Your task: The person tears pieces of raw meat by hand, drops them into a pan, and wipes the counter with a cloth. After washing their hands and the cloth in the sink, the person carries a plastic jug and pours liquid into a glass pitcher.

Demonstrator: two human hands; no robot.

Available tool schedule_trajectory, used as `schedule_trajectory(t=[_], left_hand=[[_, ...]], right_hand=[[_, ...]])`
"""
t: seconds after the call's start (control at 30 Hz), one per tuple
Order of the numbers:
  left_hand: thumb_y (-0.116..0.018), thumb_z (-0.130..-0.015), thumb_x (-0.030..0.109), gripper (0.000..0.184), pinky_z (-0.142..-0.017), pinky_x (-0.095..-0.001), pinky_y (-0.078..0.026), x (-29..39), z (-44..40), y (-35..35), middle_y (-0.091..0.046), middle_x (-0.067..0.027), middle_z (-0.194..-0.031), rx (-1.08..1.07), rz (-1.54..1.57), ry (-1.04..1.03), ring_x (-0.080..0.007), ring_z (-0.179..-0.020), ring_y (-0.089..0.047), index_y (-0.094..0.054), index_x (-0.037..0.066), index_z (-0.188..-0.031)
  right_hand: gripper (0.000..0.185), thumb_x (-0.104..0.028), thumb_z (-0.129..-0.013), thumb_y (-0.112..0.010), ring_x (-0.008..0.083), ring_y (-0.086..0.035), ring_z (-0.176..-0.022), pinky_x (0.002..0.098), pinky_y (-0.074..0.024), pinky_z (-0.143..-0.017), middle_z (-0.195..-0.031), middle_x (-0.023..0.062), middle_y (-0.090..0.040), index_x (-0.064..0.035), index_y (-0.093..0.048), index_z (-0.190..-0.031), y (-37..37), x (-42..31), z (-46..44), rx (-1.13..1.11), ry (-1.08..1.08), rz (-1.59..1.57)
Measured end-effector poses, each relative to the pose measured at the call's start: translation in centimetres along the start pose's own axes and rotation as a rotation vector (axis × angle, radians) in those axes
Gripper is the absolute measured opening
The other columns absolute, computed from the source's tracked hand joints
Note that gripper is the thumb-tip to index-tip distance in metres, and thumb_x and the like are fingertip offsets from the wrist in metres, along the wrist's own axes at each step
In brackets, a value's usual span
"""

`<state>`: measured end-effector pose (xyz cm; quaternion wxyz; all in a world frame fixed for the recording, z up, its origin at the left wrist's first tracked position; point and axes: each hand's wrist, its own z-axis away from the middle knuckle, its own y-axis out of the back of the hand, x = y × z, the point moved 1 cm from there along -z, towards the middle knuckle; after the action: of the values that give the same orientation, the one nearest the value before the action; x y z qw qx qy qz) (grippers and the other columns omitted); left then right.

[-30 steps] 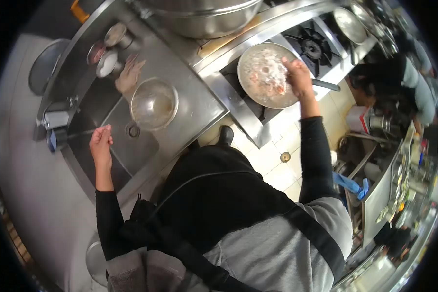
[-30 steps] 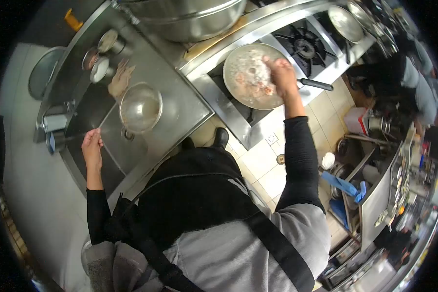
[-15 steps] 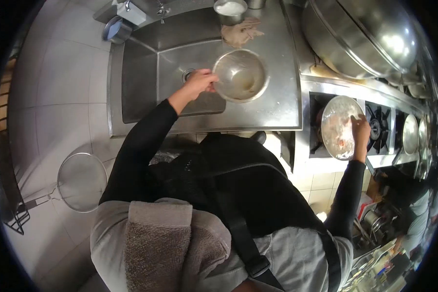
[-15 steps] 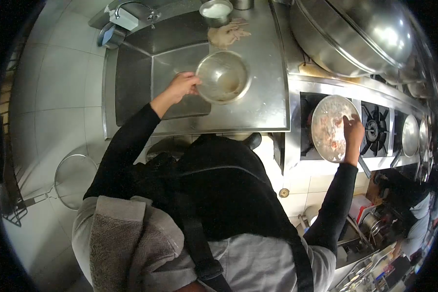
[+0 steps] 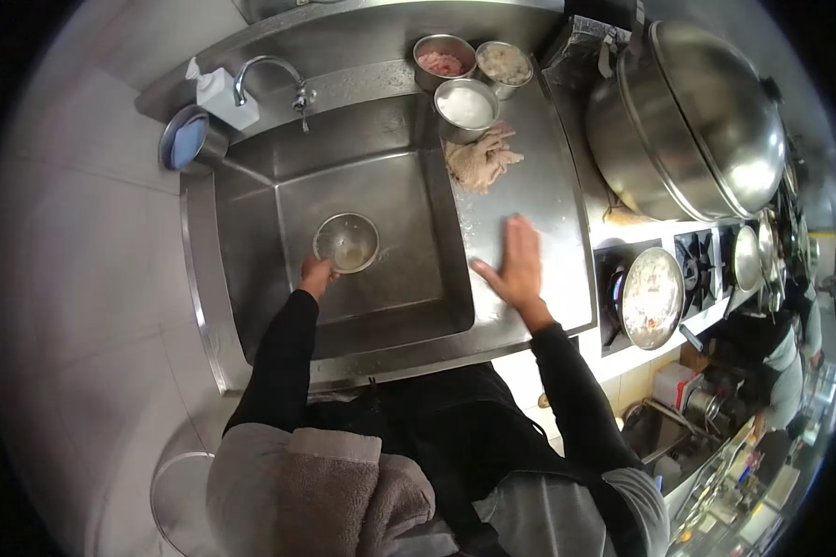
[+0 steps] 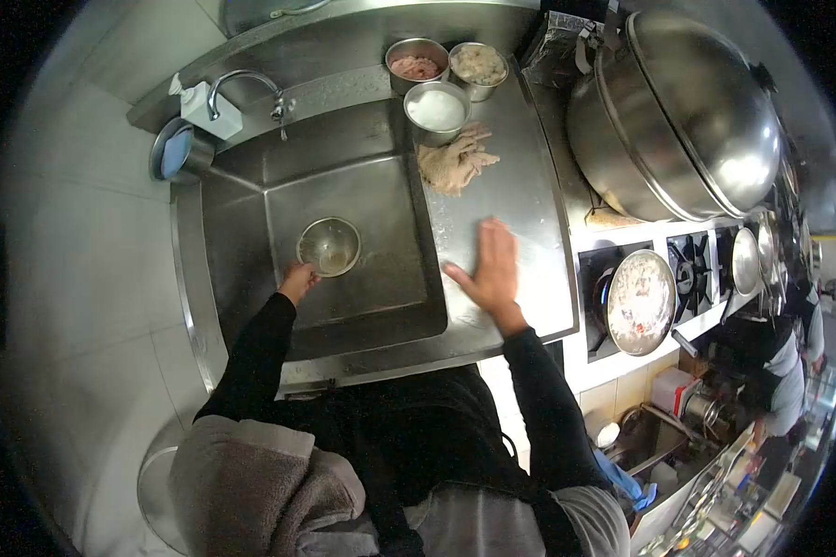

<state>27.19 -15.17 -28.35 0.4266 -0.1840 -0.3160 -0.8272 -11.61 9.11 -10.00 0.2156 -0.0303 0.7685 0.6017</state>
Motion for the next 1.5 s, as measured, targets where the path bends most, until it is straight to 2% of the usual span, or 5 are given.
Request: schedule_trajectory(t=[0.2,0.5,0.67,1.1,1.5], left_hand=[[-0.063,-0.089,0.022,0.041,-0.091,-0.0430,-0.048,4.0,-8.7,2.2,-0.065,-0.0184,-0.113,0.203,-0.521,-0.230,-0.0330,-0.108,-0.060,-0.055,-0.002,-0.121],[-0.073,-0.083,0.028,0.047,-0.073,-0.0284,-0.050,28.4,-1.9,3.9,-0.066,-0.0065,-0.091,0.219,-0.158,-0.749,-0.0147,-0.081,-0.062,-0.062,-0.002,-0.117],[-0.068,-0.090,0.021,0.029,-0.071,-0.0254,-0.052,30.9,5.0,3.8,-0.066,-0.0040,-0.089,-0.606,0.348,-0.598,-0.0111,-0.082,-0.064,-0.064,0.003,-0.112],[-0.061,-0.093,0.016,0.018,-0.054,-0.0273,-0.047,22.6,8.0,12.2,-0.065,-0.0065,-0.082,0.188,0.025,-0.486,-0.0133,-0.068,-0.058,-0.066,0.003,-0.104],[-0.059,-0.095,0.019,0.017,-0.056,-0.0289,-0.047,24.1,7.7,11.0,-0.063,0.0010,-0.086,-0.014,0.352,-0.628,-0.0117,-0.073,-0.061,-0.064,0.007,-0.106]], right_hand=[[0.059,-0.041,-0.095,-0.060,0.0368,-0.045,-0.133,0.0458,-0.0315,-0.114,-0.140,0.0204,-0.050,-0.0007,-0.049,-0.137,-0.8,-7.3,-4.1,-0.133,0.158,-0.471],[0.101,-0.066,-0.084,-0.061,0.0397,-0.026,-0.145,0.0471,-0.0167,-0.121,-0.152,0.0291,-0.032,0.0051,-0.031,-0.148,1.8,7.7,-1.9,0.030,-0.051,0.247],[0.076,-0.054,-0.095,-0.053,0.0347,-0.035,-0.141,0.0432,-0.0281,-0.115,-0.148,0.0233,-0.041,0.0040,-0.040,-0.143,-5.4,-8.0,-5.7,-0.174,0.161,-0.368],[0.015,-0.007,-0.094,-0.061,0.0149,-0.066,-0.073,0.0335,-0.0545,-0.065,-0.085,0.0070,-0.070,0.0028,-0.069,-0.101,-13.0,-27.3,-28.8,-0.439,-0.108,-1.516],[0.024,-0.024,-0.085,-0.059,0.0391,-0.066,-0.076,0.0469,-0.0530,-0.070,-0.076,0.0203,-0.067,-0.0043,-0.068,-0.076,-10.5,-33.2,-32.3,0.057,0.533,-0.202]])
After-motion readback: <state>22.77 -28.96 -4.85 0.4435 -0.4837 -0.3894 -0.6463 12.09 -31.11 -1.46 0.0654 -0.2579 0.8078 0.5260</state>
